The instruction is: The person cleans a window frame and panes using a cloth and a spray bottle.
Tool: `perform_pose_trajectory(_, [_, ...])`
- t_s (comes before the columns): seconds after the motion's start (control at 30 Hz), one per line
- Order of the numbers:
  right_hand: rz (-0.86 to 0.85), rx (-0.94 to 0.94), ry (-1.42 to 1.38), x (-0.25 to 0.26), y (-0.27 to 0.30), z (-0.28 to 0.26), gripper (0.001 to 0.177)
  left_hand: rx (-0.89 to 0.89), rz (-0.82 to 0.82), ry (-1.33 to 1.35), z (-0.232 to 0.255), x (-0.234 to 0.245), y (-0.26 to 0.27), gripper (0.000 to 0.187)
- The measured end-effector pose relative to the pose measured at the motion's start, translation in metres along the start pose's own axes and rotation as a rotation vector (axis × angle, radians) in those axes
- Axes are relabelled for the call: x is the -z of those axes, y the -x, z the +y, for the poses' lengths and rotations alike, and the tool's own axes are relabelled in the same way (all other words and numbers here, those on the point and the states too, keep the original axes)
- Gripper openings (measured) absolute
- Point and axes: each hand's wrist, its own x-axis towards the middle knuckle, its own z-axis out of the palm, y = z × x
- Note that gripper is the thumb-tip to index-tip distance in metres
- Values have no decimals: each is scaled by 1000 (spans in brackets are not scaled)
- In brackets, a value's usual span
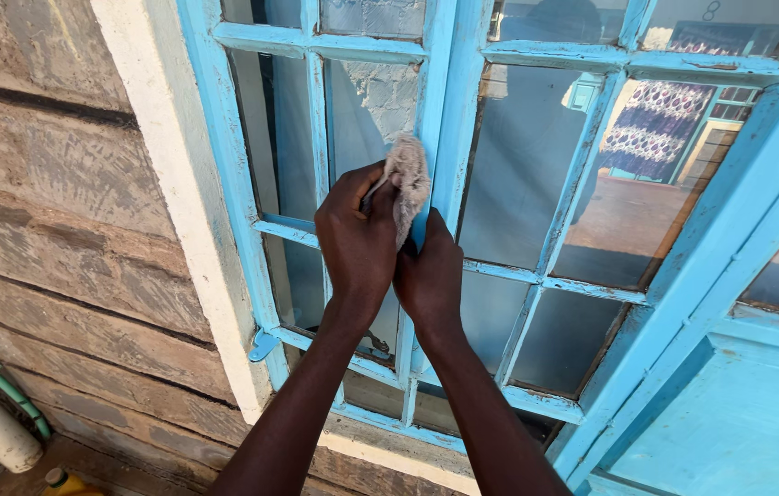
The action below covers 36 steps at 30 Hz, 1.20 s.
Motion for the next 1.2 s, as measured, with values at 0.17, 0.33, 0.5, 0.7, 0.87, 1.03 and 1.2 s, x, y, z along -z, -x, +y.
perform_pose_trajectory(0.17, [148,-9,-85,-13,20,-5,37,-170,-12,45,3,0,-11,17])
perform_pose_trajectory(0.33, [213,15,35,-16,25,2,31,-173,-85,54,3,4,-22,14])
perform_pose_trajectory(0.5, [138,11,114,-3,16,4,10,-154,-116,103,2,5,-34,15])
perform_pose_trajectory(0.7, [-45,-154,111,17,8,-5,15,-67,-177,89,0,10,-38,17])
perform_pose_trajectory(0.87, [-59,-220,242,29,-2,-22,21,66,-259,92,1,15,-40,18])
perform_pose_trajectory(1.03, [-1,-176,200,20,0,-18,24,60,-249,91,-7,12,-39,17])
perform_pose_trajectory(1.2, [64,-80,163,14,1,-13,24,35,-217,101,-10,7,-40,15])
